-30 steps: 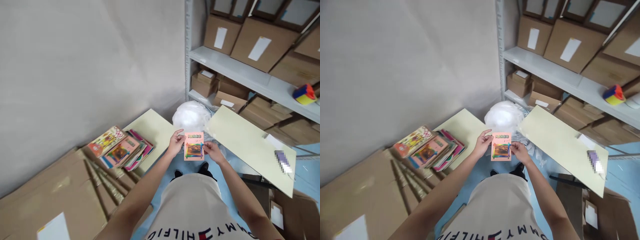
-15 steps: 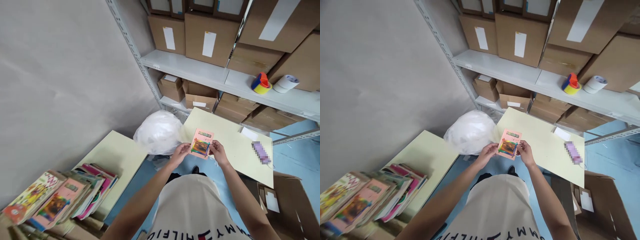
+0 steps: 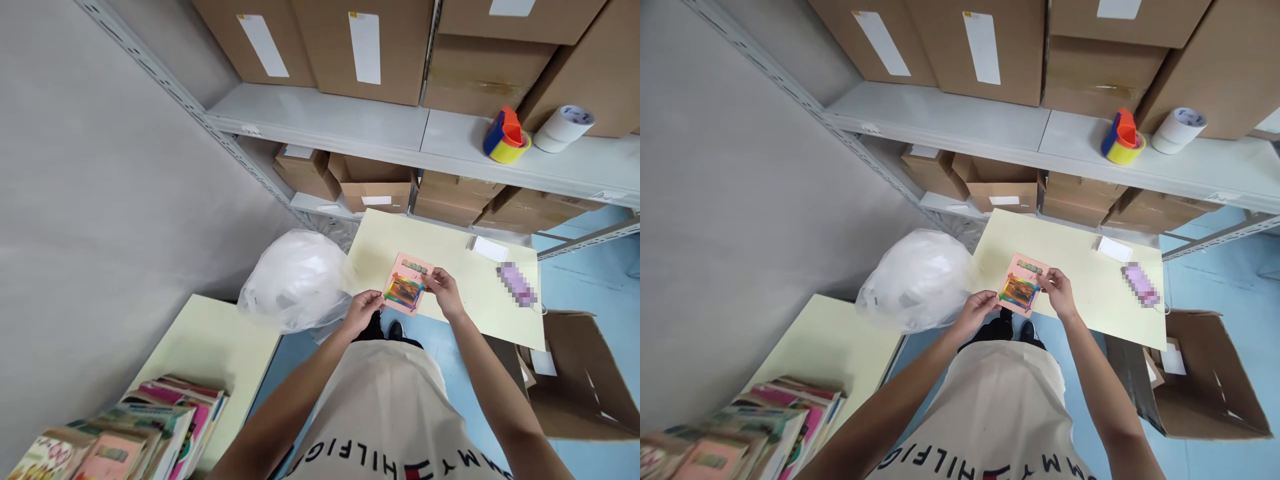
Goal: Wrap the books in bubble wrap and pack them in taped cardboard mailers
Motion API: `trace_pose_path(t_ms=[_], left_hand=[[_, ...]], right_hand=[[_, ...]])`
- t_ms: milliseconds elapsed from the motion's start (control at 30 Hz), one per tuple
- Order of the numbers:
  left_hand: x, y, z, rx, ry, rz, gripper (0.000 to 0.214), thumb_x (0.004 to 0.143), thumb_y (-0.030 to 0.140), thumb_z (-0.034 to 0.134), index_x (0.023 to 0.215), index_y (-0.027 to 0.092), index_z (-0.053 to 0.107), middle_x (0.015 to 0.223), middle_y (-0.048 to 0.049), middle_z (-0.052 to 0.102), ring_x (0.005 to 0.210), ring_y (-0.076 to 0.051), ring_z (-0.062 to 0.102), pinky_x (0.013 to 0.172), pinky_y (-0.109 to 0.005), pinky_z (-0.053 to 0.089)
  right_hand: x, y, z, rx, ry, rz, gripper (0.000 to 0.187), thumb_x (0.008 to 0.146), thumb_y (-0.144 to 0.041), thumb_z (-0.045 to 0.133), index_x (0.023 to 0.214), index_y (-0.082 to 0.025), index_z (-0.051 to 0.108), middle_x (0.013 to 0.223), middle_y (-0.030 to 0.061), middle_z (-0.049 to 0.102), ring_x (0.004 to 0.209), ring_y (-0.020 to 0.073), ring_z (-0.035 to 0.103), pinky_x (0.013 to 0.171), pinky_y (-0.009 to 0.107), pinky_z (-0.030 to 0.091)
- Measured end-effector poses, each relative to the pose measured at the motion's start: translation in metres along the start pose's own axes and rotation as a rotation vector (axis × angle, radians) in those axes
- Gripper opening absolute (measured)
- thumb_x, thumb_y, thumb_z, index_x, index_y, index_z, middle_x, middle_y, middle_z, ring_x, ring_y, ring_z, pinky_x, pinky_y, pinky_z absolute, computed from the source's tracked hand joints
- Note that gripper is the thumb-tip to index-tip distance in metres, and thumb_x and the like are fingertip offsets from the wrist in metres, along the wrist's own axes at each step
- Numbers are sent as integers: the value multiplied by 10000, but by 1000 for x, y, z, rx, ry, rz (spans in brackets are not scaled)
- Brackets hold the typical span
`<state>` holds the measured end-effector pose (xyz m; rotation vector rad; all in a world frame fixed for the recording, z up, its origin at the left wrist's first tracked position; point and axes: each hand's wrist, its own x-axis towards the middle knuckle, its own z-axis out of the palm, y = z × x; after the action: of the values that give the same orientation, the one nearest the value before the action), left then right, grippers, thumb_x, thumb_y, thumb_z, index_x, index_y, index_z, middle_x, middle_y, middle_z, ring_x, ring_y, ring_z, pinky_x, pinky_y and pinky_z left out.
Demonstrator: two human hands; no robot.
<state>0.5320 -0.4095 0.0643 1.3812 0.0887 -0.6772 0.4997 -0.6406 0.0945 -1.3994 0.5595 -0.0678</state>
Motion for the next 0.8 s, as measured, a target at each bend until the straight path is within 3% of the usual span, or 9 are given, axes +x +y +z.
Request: trace_pose_path(t_ms=[100, 300, 467, 667, 800], left_hand=[[12, 4, -6, 3, -38, -10, 483, 601, 584, 815, 777, 153, 689, 723, -26, 691, 670, -151, 661, 756, -313, 530], [38, 13, -15, -90, -46, -57, 557, 545, 602, 838, 848, 161, 683, 743, -5, 683, 626, -123, 640, 732, -298, 525], [56, 15, -26, -211, -108, -165, 537, 540, 550, 867, 872, 163, 698, 754, 2, 666, 594, -90, 594, 703, -283, 509], [74, 20, -36, -181, -291, -293, 508, 593, 522, 848, 915, 143, 748, 731, -28, 679, 562, -73, 519, 633, -263, 443], [82, 28, -31, -2, -312, -205, 477, 639, 533, 807, 944, 168, 762, 851, -73, 734, 752, -166, 642, 754, -317, 499]], right_hand=[[13, -10, -2, -26, 32, -8, 545, 641, -620, 764, 980, -223, 613, 711, -13, 670, 625, 141, 616, 612, 302, 522], [35, -21, 6, -106, 34, -9, 510, 690, -626, 720, 985, -229, 596, 698, -24, 643, 615, 151, 635, 594, 313, 538], [44, -19, 12, -53, -5, -49, 426, 817, -583, 595, 1073, -243, 611, 800, 6, 669, 664, 167, 663, 661, 362, 568], [56, -16, 1, -251, -127, -223, 372, 842, -458, 637, 1174, -292, 636, 998, 56, 672, 879, 201, 655, 776, 384, 562], [70, -24, -6, -381, -154, -397, 274, 867, -513, 623, 1020, -296, 692, 1127, 90, 625, 1090, 238, 604, 870, 405, 536]])
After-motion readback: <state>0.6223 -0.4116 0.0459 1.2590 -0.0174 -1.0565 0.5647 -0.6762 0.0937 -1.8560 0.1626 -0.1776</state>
